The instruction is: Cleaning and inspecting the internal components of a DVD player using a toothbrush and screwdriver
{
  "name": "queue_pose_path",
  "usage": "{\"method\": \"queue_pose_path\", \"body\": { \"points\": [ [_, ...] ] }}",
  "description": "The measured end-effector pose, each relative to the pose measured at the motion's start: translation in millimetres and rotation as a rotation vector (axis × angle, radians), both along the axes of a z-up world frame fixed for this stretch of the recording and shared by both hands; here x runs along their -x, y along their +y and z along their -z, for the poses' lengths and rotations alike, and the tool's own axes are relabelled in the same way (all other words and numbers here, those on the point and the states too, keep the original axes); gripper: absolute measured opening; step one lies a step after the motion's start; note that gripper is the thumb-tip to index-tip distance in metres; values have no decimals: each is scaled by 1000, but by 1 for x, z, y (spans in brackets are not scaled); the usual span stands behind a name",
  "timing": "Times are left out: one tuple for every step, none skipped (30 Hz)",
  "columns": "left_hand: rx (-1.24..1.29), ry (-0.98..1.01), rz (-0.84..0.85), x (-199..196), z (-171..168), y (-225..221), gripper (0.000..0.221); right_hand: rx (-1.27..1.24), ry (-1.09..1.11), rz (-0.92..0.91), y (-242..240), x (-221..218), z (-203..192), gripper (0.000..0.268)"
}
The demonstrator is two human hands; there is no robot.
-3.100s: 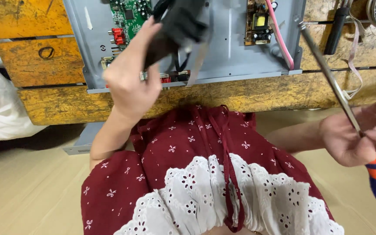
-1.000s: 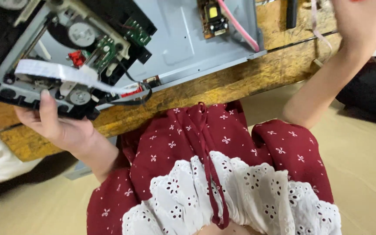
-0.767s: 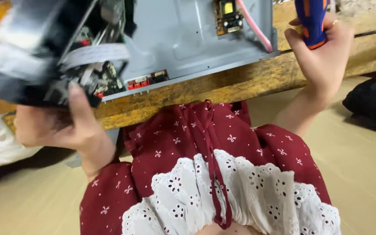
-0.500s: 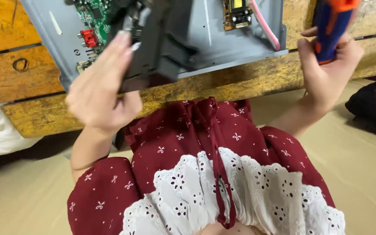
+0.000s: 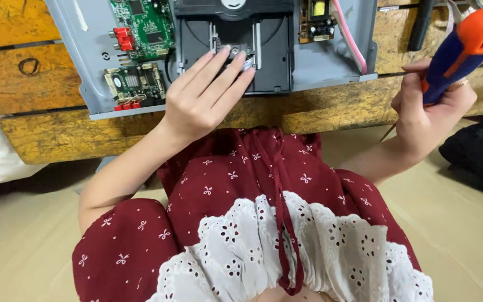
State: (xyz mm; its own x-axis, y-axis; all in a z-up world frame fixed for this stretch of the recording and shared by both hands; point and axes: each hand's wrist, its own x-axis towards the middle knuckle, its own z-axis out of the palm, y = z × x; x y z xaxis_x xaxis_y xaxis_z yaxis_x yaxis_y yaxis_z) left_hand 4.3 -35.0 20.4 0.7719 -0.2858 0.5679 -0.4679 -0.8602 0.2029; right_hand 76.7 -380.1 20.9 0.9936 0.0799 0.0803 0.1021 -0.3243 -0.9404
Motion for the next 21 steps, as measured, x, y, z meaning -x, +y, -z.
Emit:
{"method": "queue_pose_path", "body": {
  "points": [
    [-2,1,-4,-3,3,-2,17,-2,1,-4,1,-1,0,11],
    [7,6,-10,-6,7,-5,18,12,-12,-8,2,-1,0,11],
    [17,10,-16,-8,11,-7,19,25,-26,-12,2,-1,0,12],
    [15,12,-19,-11,12,-8,19,24,-24,-15,1,-1,2,12],
    [24,38,-22,-14,13,-8,19,14,-26,-20,-1,-2,4,10],
    [34,65,-24,-17,14,-10,19,6,-27,-24,-3,-1,6,8],
    [35,68,-25,-18,13,-7,19,7,-24,-26,-3,0,6,8],
    [32,83,-3,-20,12,-4,24,7,-25,-17,-3,-1,6,10],
    [29,98,20,-22,10,-1,28,6,-26,-7,-2,-1,6,12],
    [25,99,18,-22,12,3,28,3,-25,-9,-2,-1,6,12],
    [7,143,52,-23,13,7,37,3,-26,-18,-2,-1,6,14],
    [-10,190,86,-22,14,10,49,5,-25,-27,-3,0,5,16],
    [-11,193,83,-22,16,13,49,3,-22,-29,-3,-2,8,16],
    [-31,179,81,-23,18,15,52,-41,-64,-92,-4,-4,10,15],
    [-51,165,79,-24,20,17,55,-86,-105,-153,-4,-6,12,29],
    [-50,165,80,-26,19,18,55,-85,-105,-153,-4,-5,13,29],
    [-52,164,79,-27,18,18,56,-118,-107,-127,-3,-5,14,20],
    [-53,162,79,-28,17,19,58,-150,-108,-101,-2,-3,15,18],
    [-51,163,80,-29,17,18,58,-149,-107,-100,-1,-3,14,18],
    [-49,171,68,-29,18,18,56,-152,-91,-90,1,-3,14,21],
    [-48,179,55,-30,18,18,55,-155,-76,-79,3,-3,13,30]
  ]
}}
